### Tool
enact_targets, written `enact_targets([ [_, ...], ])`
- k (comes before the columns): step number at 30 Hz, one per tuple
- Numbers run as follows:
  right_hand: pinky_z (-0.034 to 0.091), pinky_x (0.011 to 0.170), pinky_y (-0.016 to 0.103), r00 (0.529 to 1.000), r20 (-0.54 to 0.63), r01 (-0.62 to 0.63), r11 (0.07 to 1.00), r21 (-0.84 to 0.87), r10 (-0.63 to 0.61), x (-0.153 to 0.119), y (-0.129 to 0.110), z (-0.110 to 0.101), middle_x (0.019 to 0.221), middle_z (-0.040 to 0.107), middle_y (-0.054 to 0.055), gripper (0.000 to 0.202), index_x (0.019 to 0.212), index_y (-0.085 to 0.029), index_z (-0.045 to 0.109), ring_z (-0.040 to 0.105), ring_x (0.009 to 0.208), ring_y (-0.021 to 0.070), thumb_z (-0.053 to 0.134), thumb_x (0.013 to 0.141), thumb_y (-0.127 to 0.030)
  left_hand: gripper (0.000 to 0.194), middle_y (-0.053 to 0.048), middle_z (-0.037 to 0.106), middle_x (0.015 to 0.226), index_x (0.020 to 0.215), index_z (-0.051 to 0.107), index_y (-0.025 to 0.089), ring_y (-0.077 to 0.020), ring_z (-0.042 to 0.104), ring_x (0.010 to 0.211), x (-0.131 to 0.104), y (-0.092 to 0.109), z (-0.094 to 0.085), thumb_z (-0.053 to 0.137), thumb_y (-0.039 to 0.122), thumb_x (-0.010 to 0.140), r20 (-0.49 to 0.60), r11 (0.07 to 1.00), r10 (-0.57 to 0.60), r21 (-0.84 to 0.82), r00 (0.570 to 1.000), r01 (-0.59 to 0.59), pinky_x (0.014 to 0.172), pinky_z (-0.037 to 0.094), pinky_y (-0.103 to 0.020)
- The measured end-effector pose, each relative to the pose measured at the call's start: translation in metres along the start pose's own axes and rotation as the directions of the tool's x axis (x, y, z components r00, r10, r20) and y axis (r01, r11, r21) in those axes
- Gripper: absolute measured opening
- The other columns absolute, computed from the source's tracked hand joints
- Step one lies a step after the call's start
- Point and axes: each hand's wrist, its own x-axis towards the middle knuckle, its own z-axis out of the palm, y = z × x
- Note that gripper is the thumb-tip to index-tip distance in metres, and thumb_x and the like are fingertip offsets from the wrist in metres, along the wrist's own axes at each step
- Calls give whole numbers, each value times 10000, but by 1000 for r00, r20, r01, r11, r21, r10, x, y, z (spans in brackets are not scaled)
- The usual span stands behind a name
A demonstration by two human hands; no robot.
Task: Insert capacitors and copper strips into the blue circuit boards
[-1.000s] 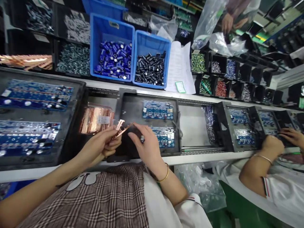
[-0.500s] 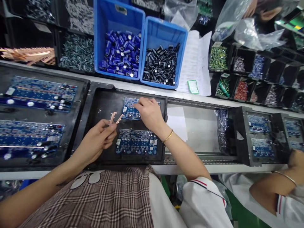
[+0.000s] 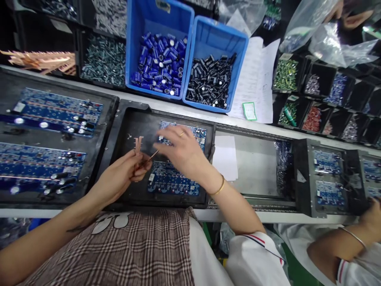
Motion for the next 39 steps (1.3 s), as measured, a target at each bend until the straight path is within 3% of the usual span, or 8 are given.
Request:
enact_targets([
  [3, 452, 924, 358, 995, 26, 98, 988, 117, -101, -14, -13, -11, 1064, 689, 44, 278, 1072, -225, 702, 577, 1012, 174, 463, 972, -123, 230, -15, 600, 737, 855, 550, 153, -63, 469, 530, -2, 2, 2, 596, 375, 895, 48, 1000, -22, 17, 999, 21, 439, 350, -145],
  [7, 463, 848, 349, 987, -108, -112, 993, 34, 115, -32, 9, -4, 961, 714, 56, 281, 1046, -204, 726, 594, 899, 177, 461, 979, -136, 283, -69, 659, 969, 905, 609, 149, -166, 654, 741, 4, 4, -5, 665, 418, 840, -84, 998, 19, 67, 996, -14, 592, 559, -285],
  [10, 438, 841, 367, 976, -94, -205, 976, -80, 197, -40, 28, 9, 938, 716, 53, 299, 1063, -234, 735, 581, 869, 191, 462, 979, -146, 338, 19, 541, 645, 988, 639, 147, -74, 468, 462, 9, 3, -12, 660, 449, 839, -80, 987, 20, 160, 997, -7, 397, 389, -164],
  [13, 417, 855, 367, 970, -67, -240, 964, -114, 233, -43, 34, 18, 946, 717, 39, 319, 1076, -271, 736, 571, 858, 191, 469, 971, -132, 346, 88, 357, 515, 979, 621, 147, -28, 240, 389, 8, -1, -14, 677, 449, 820, -88, 982, 12, 191, 996, 5, 348, 148, -113],
  [24, 383, 925, 379, 966, -73, -255, 959, -127, 247, -44, 37, 25, 928, 729, 17, 322, 1081, -291, 740, 576, 856, 182, 494, 961, -123, 363, 101, 425, 515, 829, 362, 236, -56, 283, 394, -1, -11, -15, 682, 406, 805, -69, 974, 43, 227, 997, -26, 366, 150, -141],
  [28, 368, 986, 419, 969, -41, -248, 958, -146, 245, -37, 18, 9, 1032, 712, 28, 318, 1071, -299, 736, 587, 945, 193, 485, 965, -133, 247, 68, 501, 553, 879, 410, 226, -80, 368, 429, -7, -11, -16, 502, 449, 931, -27, 862, 143, 495, 989, -112, 415, 263, -173],
  [33, 415, 993, 352, 999, 26, 30, 994, 104, -33, -43, -35, -9, 1085, 711, 17, 254, 1098, -247, 701, 592, 967, 160, 496, 974, -163, 226, 26, 593, 651, 914, 426, 226, -121, 528, 545, -27, -13, -10, 368, 426, 1002, 197, 738, 189, 618, 962, -271, 525, 418, -214],
  [39, 412, 924, 382, 994, 35, -104, 994, -31, 105, -83, -43, 15, 953, 726, 26, 289, 1107, -199, 692, 570, 851, 171, 489, 941, -78, 170, -51, 680, 960, 1003, 471, 220, -168, 654, 763, -28, -14, -18, 443, 386, 977, 2, 623, 420, 727, 907, -290, 608, 480, -234],
])
